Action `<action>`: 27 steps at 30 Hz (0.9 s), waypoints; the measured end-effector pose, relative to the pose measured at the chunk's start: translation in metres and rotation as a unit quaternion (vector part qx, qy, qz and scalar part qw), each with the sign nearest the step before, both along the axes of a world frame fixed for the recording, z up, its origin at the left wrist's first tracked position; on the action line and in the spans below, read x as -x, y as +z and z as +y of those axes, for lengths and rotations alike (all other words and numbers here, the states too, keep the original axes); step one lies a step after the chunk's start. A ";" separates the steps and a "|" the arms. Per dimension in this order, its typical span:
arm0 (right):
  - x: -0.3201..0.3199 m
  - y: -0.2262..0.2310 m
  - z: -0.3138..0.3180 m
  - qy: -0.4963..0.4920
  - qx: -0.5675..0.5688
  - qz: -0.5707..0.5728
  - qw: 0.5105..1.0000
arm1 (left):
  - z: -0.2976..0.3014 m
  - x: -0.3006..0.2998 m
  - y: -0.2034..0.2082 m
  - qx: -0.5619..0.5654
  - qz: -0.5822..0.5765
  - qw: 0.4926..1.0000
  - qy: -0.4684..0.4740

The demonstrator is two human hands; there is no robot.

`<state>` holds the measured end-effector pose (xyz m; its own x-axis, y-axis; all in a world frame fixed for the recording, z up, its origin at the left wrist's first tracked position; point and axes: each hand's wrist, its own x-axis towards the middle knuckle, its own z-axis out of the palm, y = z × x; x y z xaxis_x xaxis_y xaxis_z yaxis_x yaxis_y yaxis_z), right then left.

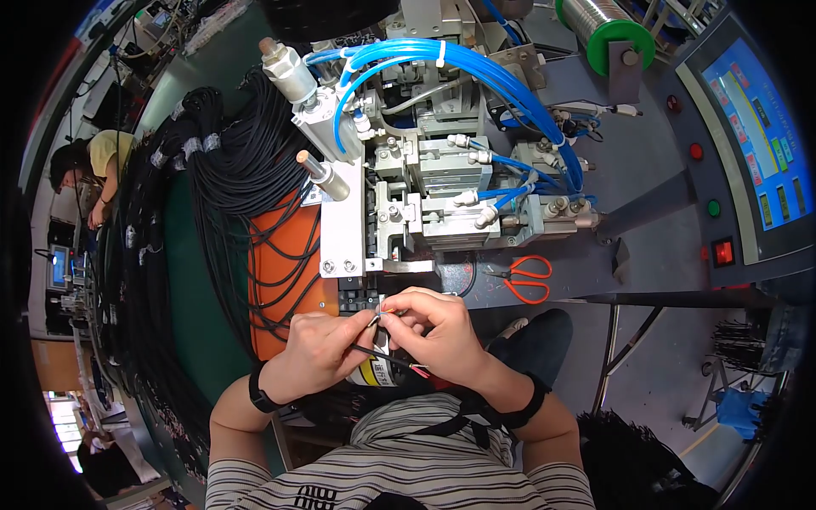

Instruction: The person picks up a bundle of wires, separates the individual colored wires by hand, and inserts them one by one into a machine. After each wire is processed, the person removes the bundle and places it on the table.

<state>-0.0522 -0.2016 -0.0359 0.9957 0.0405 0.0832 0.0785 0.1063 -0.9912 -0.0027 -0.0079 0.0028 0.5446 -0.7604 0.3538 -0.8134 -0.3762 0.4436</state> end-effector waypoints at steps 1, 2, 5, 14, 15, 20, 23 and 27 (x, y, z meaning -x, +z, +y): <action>0.000 -0.001 0.000 -0.001 0.016 0.006 1.000 | 0.000 0.000 0.002 -0.019 -0.003 1.000 0.001; 0.001 -0.001 0.000 -0.001 0.033 0.011 0.999 | -0.001 0.001 0.003 -0.039 -0.006 0.999 0.003; 0.002 0.001 0.015 -0.107 0.150 -0.183 0.966 | -0.002 0.004 -0.003 0.060 0.110 0.992 0.013; 0.007 -0.001 0.015 -0.137 0.206 -0.281 0.927 | -0.001 0.004 -0.003 0.094 0.124 0.987 0.025; 0.010 -0.001 0.014 -0.135 0.206 -0.280 0.928 | -0.001 0.003 -0.003 0.095 0.124 0.987 0.027; 0.016 0.010 0.012 0.002 -0.231 0.132 0.964 | -0.003 -0.001 0.001 0.067 0.014 0.998 0.005; 0.011 0.009 0.009 0.020 -0.198 0.130 0.971 | -0.001 -0.002 0.001 0.061 0.008 0.998 0.007; 0.008 0.007 0.001 0.037 -0.168 0.103 0.980 | 0.002 -0.004 -0.003 0.092 0.103 0.990 -0.014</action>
<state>-0.0597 -0.2011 -0.0286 0.9881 0.1184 -0.0985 -0.1401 0.4265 -0.8936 0.0017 -0.0056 -0.0004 0.5992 -0.7094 0.3710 -0.7071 -0.2517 0.6608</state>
